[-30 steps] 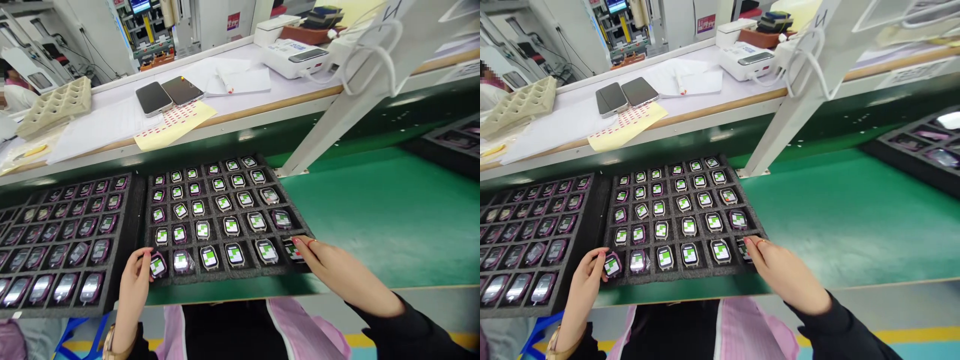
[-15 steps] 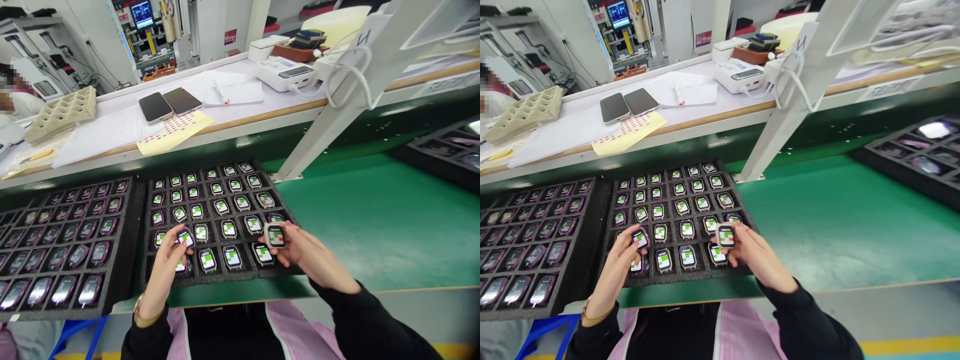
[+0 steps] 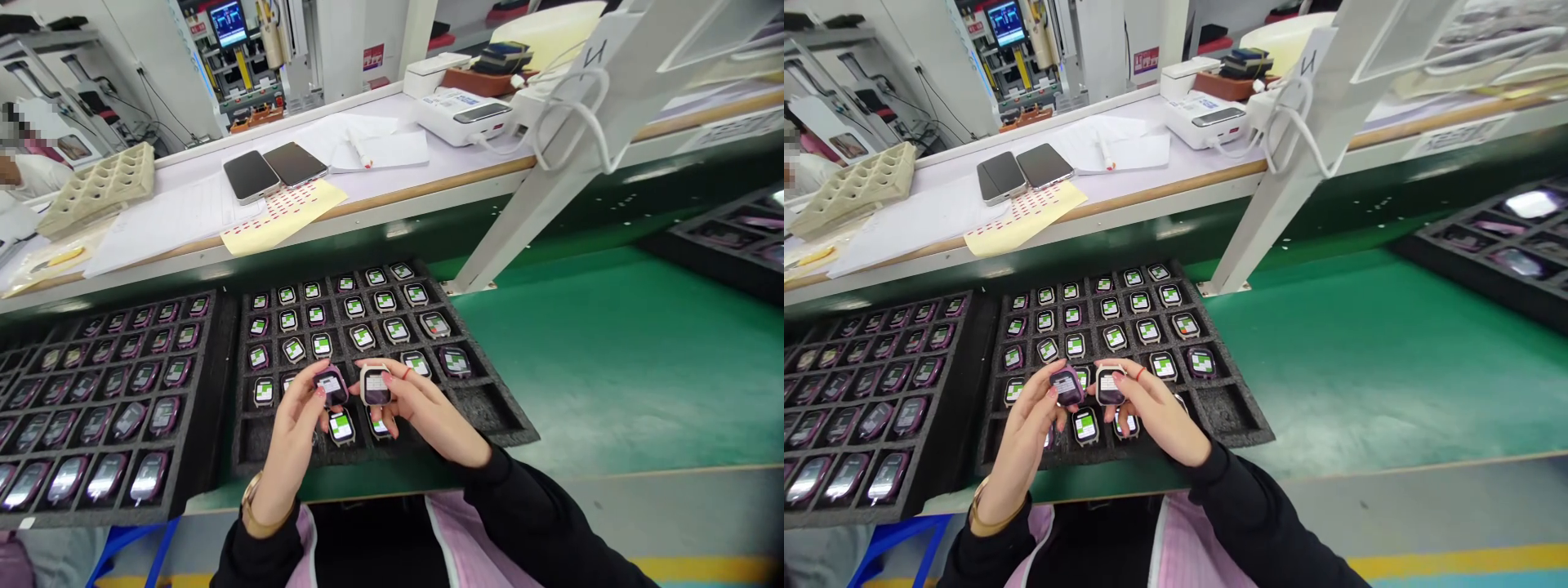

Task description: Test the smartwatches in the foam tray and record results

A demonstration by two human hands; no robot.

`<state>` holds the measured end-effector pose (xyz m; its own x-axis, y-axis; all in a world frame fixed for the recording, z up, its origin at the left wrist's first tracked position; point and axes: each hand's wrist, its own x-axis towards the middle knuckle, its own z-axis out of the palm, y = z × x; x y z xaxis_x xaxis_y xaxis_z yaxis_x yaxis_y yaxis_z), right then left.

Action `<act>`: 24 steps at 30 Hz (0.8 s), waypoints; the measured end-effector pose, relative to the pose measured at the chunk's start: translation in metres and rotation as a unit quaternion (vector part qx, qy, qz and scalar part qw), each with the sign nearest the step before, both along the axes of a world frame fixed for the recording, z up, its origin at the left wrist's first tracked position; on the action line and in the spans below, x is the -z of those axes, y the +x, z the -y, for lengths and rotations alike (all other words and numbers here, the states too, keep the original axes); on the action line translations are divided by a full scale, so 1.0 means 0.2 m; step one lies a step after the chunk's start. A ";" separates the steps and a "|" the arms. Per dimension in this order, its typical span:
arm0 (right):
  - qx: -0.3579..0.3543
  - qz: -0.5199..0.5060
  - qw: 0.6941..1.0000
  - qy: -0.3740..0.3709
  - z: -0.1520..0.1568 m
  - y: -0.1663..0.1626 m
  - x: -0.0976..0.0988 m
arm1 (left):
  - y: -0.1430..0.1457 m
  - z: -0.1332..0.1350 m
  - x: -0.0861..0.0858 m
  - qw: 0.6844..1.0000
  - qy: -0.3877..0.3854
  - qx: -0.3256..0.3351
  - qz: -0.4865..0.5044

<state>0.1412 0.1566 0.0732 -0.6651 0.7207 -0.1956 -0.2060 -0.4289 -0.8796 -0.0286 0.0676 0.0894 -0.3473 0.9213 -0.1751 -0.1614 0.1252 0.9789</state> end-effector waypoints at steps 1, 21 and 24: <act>-0.004 0.001 1.000 0.008 0.00 0.00 0.00 | 0.01 0.00 0.00 1.000 0.001 0.010 -0.002; -0.010 0.041 0.998 0.042 0.01 0.04 -0.03 | 0.05 0.00 0.01 0.999 -0.004 0.030 -0.017; -0.016 0.039 0.998 0.040 0.01 0.04 -0.02 | 0.06 0.00 0.01 0.999 -0.013 0.020 -0.026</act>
